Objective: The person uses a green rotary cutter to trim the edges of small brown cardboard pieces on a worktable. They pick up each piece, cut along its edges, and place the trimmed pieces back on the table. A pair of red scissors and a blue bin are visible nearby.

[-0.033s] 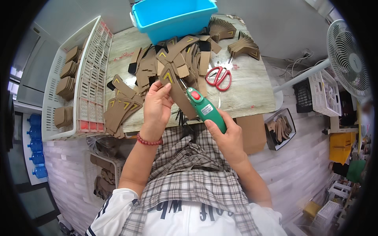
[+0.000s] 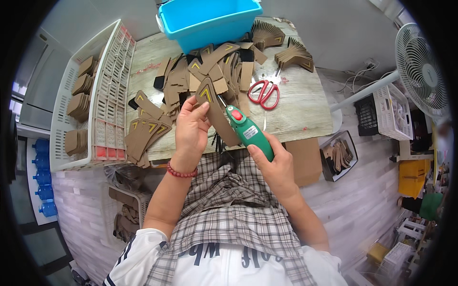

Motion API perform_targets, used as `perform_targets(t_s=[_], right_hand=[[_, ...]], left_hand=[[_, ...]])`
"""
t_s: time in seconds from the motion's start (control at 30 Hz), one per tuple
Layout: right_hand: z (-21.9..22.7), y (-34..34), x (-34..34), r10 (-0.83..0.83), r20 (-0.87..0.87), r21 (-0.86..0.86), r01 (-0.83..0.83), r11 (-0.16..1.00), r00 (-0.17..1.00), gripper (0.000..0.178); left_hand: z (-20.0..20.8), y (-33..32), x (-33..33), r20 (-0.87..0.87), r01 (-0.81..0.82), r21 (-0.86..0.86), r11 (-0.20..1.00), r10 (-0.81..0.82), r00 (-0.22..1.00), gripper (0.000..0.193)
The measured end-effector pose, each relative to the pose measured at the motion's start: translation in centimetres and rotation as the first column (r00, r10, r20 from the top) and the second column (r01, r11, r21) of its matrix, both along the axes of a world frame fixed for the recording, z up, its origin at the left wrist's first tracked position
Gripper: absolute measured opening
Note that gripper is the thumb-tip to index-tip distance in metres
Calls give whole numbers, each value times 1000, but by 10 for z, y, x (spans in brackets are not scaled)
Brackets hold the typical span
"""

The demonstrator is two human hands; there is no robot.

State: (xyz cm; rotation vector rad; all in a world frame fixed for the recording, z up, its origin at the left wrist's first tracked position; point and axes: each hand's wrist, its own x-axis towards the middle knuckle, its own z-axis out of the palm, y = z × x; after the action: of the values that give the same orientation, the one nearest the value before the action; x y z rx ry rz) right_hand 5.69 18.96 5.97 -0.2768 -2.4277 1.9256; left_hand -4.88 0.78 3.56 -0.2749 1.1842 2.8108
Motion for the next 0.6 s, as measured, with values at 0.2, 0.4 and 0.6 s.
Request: perform_targets(t_s=[0.2, 0.4, 0.6], right_hand=[[2, 5, 5, 6, 24, 22, -6, 1000, 1000, 41], [1, 2, 5, -5, -17, 17, 5, 1000, 1000, 41], [3, 1, 3, -12, -2, -21, 12, 1000, 1000, 41]], left_hand=[[1, 13, 7, -24, 15, 40, 999, -14, 1000, 9], [-3, 19, 6, 35, -57, 40, 998, 56, 998, 6], [-8, 22, 10, 67, -21, 53, 998, 18, 998, 6]])
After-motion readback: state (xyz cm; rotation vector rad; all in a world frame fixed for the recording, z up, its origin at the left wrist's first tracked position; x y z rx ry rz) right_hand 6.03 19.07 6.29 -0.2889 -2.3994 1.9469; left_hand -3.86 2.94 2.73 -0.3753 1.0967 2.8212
